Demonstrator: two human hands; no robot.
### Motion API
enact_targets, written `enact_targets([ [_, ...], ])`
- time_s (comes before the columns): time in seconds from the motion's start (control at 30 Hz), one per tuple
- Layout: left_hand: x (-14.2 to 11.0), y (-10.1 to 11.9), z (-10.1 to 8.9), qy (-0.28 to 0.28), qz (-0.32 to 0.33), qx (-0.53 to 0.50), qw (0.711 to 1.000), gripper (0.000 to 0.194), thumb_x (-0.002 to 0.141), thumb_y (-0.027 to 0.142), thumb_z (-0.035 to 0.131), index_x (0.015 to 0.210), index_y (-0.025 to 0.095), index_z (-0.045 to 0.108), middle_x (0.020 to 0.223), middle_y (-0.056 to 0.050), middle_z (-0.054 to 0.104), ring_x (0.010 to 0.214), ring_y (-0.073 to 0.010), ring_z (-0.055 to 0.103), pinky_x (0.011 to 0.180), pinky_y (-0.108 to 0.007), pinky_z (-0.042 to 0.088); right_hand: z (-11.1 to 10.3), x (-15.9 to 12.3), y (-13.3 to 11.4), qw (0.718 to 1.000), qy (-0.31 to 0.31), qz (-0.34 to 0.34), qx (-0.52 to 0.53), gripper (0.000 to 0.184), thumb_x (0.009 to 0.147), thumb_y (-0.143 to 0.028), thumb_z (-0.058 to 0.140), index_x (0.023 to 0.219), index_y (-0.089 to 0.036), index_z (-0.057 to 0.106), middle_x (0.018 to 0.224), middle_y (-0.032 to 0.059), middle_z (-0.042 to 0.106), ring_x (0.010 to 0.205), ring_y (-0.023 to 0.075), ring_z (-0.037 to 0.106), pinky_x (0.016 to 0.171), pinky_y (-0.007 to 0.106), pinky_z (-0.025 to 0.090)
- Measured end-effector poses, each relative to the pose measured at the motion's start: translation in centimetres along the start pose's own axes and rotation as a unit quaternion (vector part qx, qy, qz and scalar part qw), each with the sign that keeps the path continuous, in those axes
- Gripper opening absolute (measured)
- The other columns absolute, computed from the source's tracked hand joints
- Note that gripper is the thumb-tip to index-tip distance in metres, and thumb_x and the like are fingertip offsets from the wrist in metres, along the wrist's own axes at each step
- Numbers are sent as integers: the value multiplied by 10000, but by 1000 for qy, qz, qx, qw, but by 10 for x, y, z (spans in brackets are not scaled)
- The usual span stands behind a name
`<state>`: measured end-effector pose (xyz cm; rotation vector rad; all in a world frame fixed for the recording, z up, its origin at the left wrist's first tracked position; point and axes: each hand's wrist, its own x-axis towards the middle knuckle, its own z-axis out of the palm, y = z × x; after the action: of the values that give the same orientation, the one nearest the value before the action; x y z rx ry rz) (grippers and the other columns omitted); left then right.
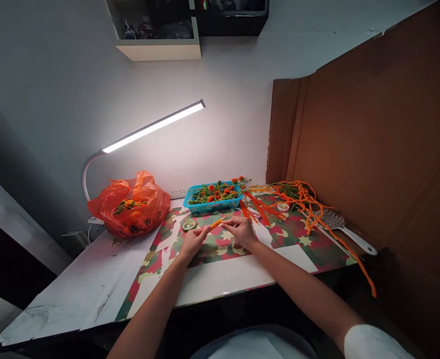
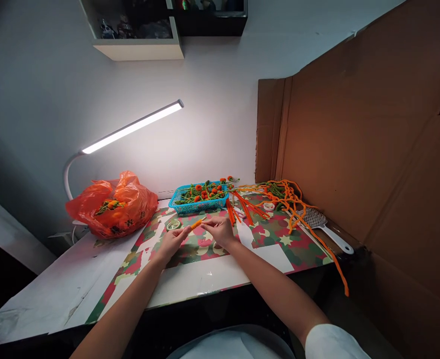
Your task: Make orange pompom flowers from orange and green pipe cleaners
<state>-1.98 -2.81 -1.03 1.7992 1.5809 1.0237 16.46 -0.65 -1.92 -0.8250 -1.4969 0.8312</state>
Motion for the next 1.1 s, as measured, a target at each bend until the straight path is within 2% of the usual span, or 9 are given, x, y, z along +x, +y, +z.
enact_targets([
  [0.1, 0, 1, 2, -15, 12, -44, 999, 601, 699, 754, 406, 507, 192, 314, 513, 53, 235, 490, -87, 223, 482, -241, 171, -1, 4, 2, 989, -23, 87, 120, 350, 559, -502, 762, 676, -176, 716, 563, 17, 613, 517, 126, 498, 521, 267, 396],
  [0.2, 2, -1, 3, -26, 37, -73, 996, 579, 721, 725, 412, 516, 188, 342, 522, 50, 254, 502, -88, 234, 488, -237, 190, -5, 8, 0, 968, -65, 153, 187, 409, 477, -527, 797, 621, -162, 681, 511, -17, 557, 484, 89, 452, 509, 245, 364],
  [0.37, 4, -4, 1, -20, 77, -59, 995, 571, 728, 695, 434, 494, 186, 324, 526, 50, 219, 501, -84, 212, 486, -240, 183, -16, 13, 0, 931, -136, 238, 241, 441, 437, -494, 837, 633, -143, 656, 536, -34, 523, 501, 62, 436, 512, 219, 330],
  [0.5, 2, -4, -3, -25, 104, -12, 994, 521, 767, 619, 437, 503, 185, 322, 524, 46, 233, 502, -87, 227, 488, -241, 184, -26, 16, 6, 903, -221, 265, 254, 418, 461, -433, 851, 649, -127, 639, 529, -55, 483, 479, 43, 393, 497, 209, 300],
  [0.7, 0, -4, -10, -40, 131, 77, 988, 496, 782, 575, 421, 490, 183, 334, 509, 44, 251, 502, -93, 248, 491, -242, 189, -37, 18, 2, 890, -294, 268, 223, 370, 499, -382, 835, 674, -127, 631, 512, -61, 470, 466, 48, 393, 473, 202, 282],
  [0.87, -3, 2, -13, -55, 148, 172, 972, 478, 791, 539, 417, 475, 182, 388, 479, 45, 263, 488, -102, 251, 499, -250, 183, -41, 20, -1, 895, -325, 271, 139, 319, 537, -377, 794, 632, -120, 632, 458, -64, 425, 424, 41, 312, 406, 195, 169],
  [0.97, -4, 5, -13, -49, 157, 234, 958, 469, 803, 526, 417, 482, 183, 423, 473, 36, 318, 489, -109, 275, 515, -259, 177, -44, 21, 0, 897, -324, 285, 94, 310, 540, -387, 784, 617, -123, 642, 437, -71, 400, 415, 38, 283, 405, 196, 161],
  [1.1, -5, 6, -10, -44, 164, 285, 943, 464, 815, 523, 426, 497, 189, 471, 492, 17, 399, 508, -123, 320, 533, -261, 177, -45, 21, -3, 910, -298, 289, 2, 260, 533, -346, 780, 630, -132, 670, 471, -42, 484, 434, 51, 342, 413, 200, 186],
])
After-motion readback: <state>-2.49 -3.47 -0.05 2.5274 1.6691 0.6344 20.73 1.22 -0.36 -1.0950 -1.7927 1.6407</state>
